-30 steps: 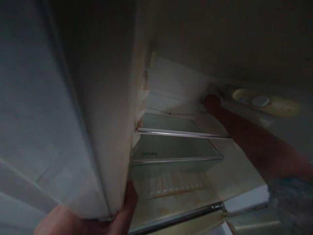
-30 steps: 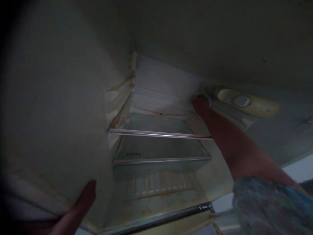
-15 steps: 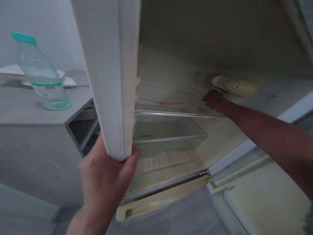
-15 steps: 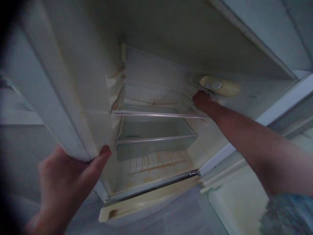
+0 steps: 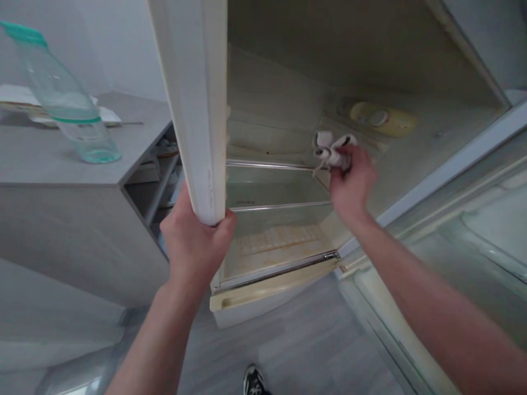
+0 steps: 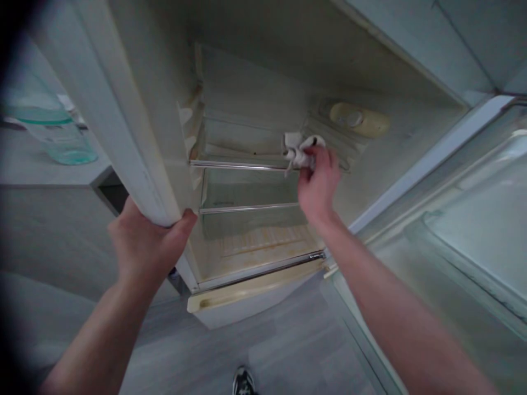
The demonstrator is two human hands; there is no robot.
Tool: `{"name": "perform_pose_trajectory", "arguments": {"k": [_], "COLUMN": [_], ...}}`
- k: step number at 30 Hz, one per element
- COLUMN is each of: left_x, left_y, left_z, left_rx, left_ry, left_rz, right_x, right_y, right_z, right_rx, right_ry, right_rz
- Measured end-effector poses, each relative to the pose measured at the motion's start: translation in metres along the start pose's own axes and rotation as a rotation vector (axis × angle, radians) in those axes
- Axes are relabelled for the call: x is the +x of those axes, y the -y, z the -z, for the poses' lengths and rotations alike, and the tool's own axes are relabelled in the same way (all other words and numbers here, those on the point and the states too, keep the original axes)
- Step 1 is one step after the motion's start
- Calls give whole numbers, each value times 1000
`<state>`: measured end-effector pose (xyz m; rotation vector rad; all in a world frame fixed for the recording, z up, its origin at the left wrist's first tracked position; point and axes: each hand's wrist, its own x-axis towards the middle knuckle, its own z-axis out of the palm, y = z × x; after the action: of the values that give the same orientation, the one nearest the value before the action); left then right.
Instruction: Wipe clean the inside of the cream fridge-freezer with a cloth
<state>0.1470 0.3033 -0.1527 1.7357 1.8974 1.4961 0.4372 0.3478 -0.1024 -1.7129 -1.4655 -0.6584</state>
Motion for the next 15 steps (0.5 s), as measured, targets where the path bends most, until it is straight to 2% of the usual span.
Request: {"name": "perform_pose_trajectory", "arguments": {"k": [1,2,4,7,10,12,15], "left_x": [0,0,0,0,-1,-1,-1], "left_y": [0,0,-1,-3,-6,-6,-3], "left_z": [0,0,1,1,0,-1,-3], "left_rx": [5,15,39,96,154,178,175], "left_ry": [5,10,-6,-24,-30,-68,-110], "left_rz": [1,3,18,51,78,80,86], "right_x": [-26,-47,-68,-55,-26,-18,-30], "right_y": [2,0,-11,-36,-47,-31,26], "right_z": [-5,-13,-39,-85,-117,-129,-138], "right_rx": [79,136,165,9,-90,-74,81], "right_ry": [-22,8,128,423,643,723,803], "right_rz": [13,28,-17,-139,-138,-82,129]}}
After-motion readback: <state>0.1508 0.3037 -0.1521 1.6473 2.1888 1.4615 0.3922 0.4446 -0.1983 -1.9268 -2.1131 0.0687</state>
